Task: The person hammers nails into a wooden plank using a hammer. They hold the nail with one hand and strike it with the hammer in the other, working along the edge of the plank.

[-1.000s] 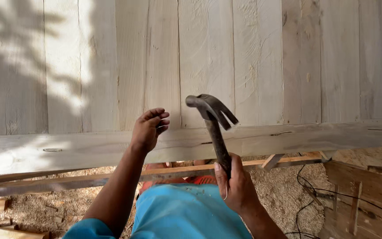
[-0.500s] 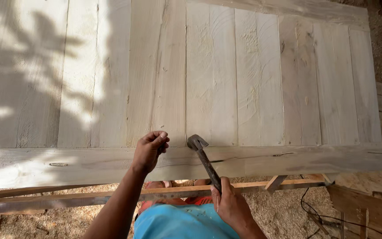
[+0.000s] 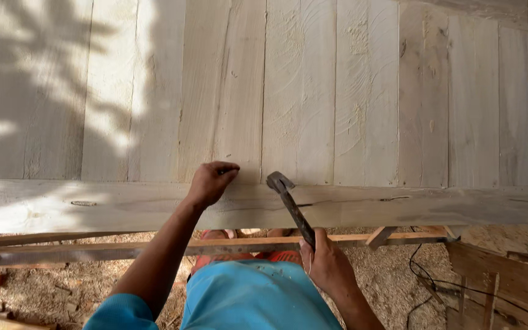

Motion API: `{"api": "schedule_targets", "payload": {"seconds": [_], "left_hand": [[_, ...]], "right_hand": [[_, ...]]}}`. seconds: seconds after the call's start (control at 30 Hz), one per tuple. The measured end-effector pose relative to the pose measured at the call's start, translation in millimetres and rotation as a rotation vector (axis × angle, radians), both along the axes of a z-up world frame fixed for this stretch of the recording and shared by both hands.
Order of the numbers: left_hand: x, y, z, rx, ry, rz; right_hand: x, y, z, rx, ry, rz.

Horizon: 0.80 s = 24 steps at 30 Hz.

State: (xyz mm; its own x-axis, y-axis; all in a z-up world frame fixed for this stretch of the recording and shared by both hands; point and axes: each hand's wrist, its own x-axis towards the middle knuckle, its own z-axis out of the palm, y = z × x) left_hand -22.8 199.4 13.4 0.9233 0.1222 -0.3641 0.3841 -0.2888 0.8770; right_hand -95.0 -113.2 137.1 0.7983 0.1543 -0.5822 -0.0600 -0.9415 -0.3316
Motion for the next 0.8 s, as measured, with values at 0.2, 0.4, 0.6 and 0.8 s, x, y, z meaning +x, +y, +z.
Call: {"api": "schedule_targets", "payload": {"seconds": [0.2,0.4,0.6,0.8], "left_hand": [[28.3,-13.6,5.6,0.348,-0.007,-0.278],[22.8,-21.4,5.1,0.426,-0.037,-0.27],[22.8,-19.1,4.6,0.437,-0.081,-0.263],[20.1,-20.2,1.5,0.435,-0.133,-0.247]], "right_hand": [[20.7,11.8,11.3,-0.002,0.073,-0.048],[20.6,21.6,26.8,0.097,-0.028,-0.02],[28.9,37.8,42.2,0.199,-0.086,-0.017],[30.2,44.8,43.3,0.225,-0.074,-0.007]]}}
